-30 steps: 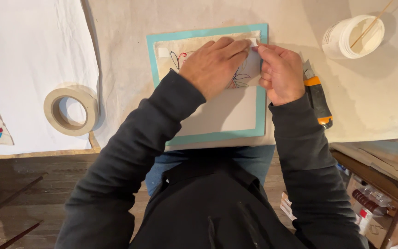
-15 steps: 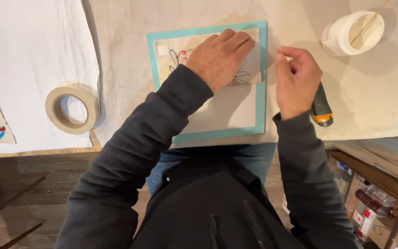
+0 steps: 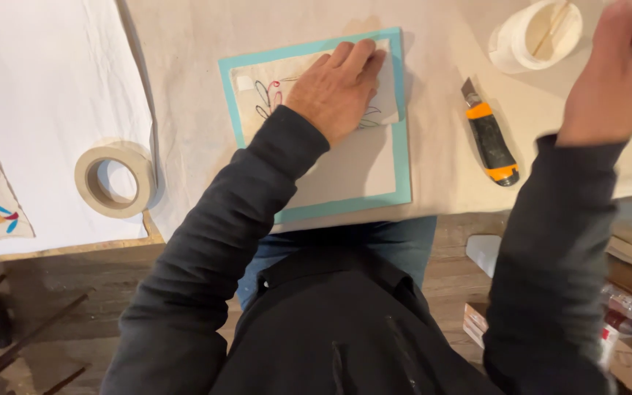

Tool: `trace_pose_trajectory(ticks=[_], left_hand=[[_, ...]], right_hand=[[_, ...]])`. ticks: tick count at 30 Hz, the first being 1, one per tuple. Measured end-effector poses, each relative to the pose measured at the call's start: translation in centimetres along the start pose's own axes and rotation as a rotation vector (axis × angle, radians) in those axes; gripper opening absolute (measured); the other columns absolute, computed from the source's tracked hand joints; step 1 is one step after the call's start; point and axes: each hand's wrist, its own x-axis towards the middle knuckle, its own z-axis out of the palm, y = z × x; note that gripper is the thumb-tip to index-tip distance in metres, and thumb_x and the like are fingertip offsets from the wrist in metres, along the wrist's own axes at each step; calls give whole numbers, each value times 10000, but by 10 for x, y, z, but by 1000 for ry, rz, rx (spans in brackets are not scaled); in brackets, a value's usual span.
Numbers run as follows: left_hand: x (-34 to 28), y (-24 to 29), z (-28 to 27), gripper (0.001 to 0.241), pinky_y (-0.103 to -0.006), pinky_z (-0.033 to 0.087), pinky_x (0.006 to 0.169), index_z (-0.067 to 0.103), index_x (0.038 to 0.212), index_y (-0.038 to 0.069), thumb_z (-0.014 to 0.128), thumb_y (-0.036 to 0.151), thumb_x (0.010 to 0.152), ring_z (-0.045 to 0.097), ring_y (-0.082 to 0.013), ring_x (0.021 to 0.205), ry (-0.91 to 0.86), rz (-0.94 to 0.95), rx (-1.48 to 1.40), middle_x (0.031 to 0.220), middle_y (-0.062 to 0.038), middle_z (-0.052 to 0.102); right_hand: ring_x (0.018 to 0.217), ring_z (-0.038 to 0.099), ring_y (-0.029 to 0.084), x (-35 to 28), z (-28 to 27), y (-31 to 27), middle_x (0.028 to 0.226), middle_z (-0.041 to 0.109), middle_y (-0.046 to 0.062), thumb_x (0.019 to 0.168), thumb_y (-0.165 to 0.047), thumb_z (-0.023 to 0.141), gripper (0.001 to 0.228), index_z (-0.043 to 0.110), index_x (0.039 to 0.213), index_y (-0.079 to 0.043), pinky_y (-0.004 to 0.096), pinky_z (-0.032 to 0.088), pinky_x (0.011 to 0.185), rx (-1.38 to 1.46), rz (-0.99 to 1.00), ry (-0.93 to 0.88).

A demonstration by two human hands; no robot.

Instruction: Applying glue to small paper hinges to mount an embroidered fabric piece onto a mat board.

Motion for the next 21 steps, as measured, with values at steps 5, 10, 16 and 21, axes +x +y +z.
trace_pose_trajectory(ticks=[5,10,16,21], left_hand=[[-7,-5,-9,291,-384,522,1001,635,1235,-53,651,147,1023,586,-279,1170,-104,-6,-114,1312,-118,535],[-21,9,-50,454,-410,499,1069,575,1357,-55,712,122,963,557,-344,1299,-100,-80,-197,1490,-166,482],[-64,35,-90,538,-412,491,1141,525,1468,2,734,67,977,539,-367,1392,13,-343,-326,1534,-166,513],[-106,41,-107,488,-380,550,1028,539,1443,21,726,30,992,587,-337,1346,121,-500,-338,1485,-157,560]], right_hand=[[886,641,169,38,-29,85,973,662,69,1115,-76,669,146,619,1066,53,291,527,850,-274,-282,-183],[926,650,176,38,-47,108,1016,675,72,1159,-82,584,155,625,1082,46,308,520,880,-191,-228,-195],[958,652,164,16,-55,91,1069,692,66,1220,-109,473,228,633,1127,25,312,509,895,-83,-116,-206],[925,634,107,-11,-52,46,1096,684,47,1257,-160,422,251,628,1251,-17,262,497,825,6,0,-149]])
